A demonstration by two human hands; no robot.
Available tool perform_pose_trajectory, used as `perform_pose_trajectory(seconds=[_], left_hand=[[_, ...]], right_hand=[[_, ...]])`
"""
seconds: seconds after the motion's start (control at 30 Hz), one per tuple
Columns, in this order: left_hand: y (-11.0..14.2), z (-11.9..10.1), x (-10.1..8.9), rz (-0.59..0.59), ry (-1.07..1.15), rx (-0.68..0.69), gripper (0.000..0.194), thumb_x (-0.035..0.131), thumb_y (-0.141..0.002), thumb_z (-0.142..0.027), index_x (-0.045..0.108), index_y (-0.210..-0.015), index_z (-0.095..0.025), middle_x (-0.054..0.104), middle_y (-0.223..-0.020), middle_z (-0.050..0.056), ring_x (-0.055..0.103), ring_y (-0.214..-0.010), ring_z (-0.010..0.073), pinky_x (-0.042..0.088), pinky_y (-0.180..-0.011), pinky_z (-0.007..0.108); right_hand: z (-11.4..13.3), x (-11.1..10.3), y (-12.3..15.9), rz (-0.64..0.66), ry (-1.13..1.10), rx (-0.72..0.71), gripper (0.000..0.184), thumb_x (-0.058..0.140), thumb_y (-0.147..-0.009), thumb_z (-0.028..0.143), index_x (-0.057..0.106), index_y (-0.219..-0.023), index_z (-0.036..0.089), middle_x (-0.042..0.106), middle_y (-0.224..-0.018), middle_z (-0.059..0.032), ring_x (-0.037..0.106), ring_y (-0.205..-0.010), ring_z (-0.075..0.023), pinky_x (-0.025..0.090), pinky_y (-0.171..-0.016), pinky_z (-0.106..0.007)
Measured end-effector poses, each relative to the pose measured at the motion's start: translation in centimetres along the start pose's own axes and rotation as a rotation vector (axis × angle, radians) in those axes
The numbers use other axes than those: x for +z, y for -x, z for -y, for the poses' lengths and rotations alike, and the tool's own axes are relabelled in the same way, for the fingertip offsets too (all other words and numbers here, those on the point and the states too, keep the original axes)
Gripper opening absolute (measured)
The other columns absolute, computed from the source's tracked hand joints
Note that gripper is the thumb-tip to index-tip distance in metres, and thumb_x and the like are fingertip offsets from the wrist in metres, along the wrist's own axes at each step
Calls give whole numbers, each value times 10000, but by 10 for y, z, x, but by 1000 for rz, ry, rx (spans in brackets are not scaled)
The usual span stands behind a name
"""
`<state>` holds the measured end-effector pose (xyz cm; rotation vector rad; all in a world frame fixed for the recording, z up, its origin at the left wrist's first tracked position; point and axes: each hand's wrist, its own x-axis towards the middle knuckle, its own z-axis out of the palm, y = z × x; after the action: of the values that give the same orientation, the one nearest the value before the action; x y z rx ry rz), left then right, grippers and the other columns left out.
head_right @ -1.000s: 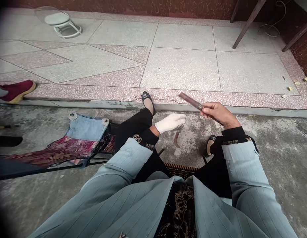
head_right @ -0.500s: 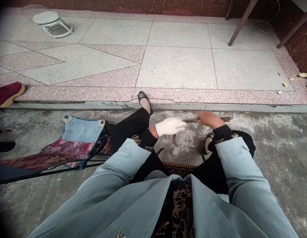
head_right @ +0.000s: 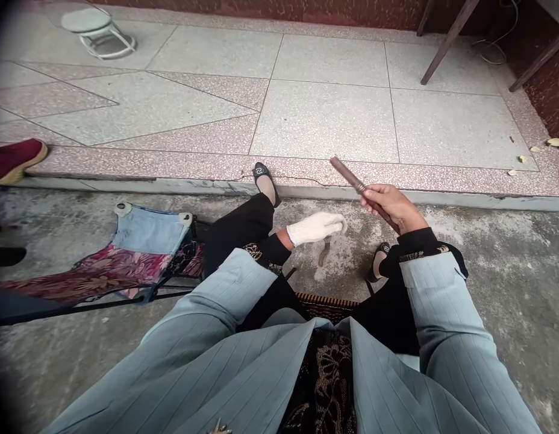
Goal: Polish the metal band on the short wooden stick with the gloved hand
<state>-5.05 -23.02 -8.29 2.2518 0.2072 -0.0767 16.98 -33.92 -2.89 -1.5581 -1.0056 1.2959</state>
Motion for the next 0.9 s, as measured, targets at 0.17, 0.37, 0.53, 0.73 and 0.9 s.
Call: perform_pose_trajectory(seconds=[0.17,0.37,0.53,0.73,0.9], left_hand=[[-3,8,4,47,-146,-9,286,384,-941,-316,647,-991,-215,668,-873,19,576,-721,152,359,-635,256],[-4,7,7,84,-336,-4,317,385,-949,-365,657,-985,-208,675,-867,50,596,-765,182,351,-637,270],[-1,5,-1,61,-334,-31,297,411,-940,-360,654,-1021,-209,671,-874,50,593,-770,180,359,-644,261],[2,7,-8,-80,61,-98,396,326,-973,-425,612,-1073,-171,648,-867,46,568,-713,153,392,-624,245],[-1,5,0,-54,198,-74,395,311,-971,-434,610,-1058,-189,599,-771,11,522,-639,126,381,-586,229]], right_hand=[[-17,4,-21,-136,598,123,216,571,-835,339,662,-904,156,639,-727,-38,532,-570,-134,390,-542,-258],[-19,14,-19,218,1149,236,206,559,-854,294,730,-869,179,684,-796,-79,585,-674,-179,380,-609,-284],[-16,24,-11,843,708,372,243,665,-795,366,762,-903,171,667,-684,-21,552,-569,-123,384,-558,-248],[7,11,3,495,218,30,384,650,-819,454,693,-1068,164,629,-755,7,513,-598,-92,391,-550,-218],[-3,9,-7,-83,18,-37,311,639,-800,472,611,-871,171,573,-724,-9,473,-562,-106,360,-497,-236]])
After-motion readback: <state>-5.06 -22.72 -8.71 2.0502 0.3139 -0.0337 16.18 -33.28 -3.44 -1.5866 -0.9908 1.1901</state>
